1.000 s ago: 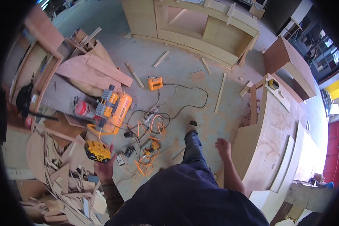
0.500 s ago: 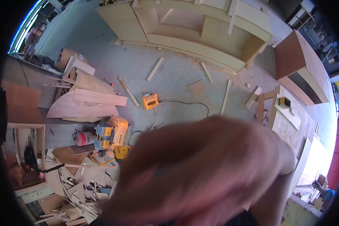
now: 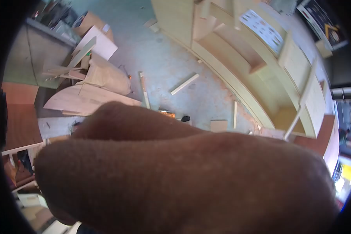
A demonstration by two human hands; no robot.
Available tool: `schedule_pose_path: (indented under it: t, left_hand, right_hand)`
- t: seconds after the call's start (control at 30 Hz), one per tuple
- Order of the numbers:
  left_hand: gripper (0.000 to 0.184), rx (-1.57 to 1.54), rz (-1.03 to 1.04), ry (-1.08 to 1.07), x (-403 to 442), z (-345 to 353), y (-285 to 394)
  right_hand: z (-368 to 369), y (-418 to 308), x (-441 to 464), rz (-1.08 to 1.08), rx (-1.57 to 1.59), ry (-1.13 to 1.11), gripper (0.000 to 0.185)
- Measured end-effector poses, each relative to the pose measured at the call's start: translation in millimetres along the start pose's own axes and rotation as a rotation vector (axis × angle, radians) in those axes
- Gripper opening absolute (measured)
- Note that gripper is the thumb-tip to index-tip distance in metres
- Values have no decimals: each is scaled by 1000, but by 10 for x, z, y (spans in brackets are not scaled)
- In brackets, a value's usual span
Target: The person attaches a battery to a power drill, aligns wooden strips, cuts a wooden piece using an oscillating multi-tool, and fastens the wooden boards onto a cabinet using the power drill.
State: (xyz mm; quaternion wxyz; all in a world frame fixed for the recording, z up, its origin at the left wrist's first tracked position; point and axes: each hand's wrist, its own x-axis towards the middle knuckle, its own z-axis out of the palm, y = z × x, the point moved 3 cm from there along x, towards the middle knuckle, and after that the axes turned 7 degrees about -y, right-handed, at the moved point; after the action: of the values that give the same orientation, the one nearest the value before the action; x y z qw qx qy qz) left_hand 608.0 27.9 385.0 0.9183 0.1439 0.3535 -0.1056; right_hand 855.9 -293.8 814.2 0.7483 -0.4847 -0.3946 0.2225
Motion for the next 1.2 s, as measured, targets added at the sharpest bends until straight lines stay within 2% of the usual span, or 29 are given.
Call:
schedule_pose_path:
  t: [0.17, 0.3, 0.43, 0.63, 0.83, 1.0, 1.07, 1.13, 1.2]
  left_hand:
    - [58, -75, 27, -60, 661, 883, 391]
    - [56, -121, 81, -72, 999, 1255, 804]
    - [55, -155, 158, 11, 1195, 1398, 1022]
    - [57, -209, 160, 241, 1321, 1654, 835]
    - [58, -251, 118, 368, 1514, 1959, 1139]
    - [60, -285, 107, 397, 2004, 2004, 1728]
    - [60, -288, 101, 388, 2258, 1972, 2076]
    - [61, -303, 97, 375, 2518, 1988, 2427]
    - [61, -317, 111, 363, 2733, 2065, 2802]
  right_hand:
    - [-698, 228, 678, 58, -22, 96, 35]
    - [-1305, 170, 1364, 46, -66, 53, 34]
    - [-1988, 193, 2210, 27, -46, -101, 32]
    - [-2813, 457, 3484, 64, 113, -408, 31]
    - [-3207, 846, 4714, 126, 246, -535, 29]
    - [-3340, 1394, 5780, 186, 346, -581, 28]
    - [-3309, 1611, 6253, 248, 422, -562, 28]
    - [-3207, 1849, 6700, 285, 637, -471, 28]
    - [-3098, 2159, 7099, 18, 696, -435, 21]
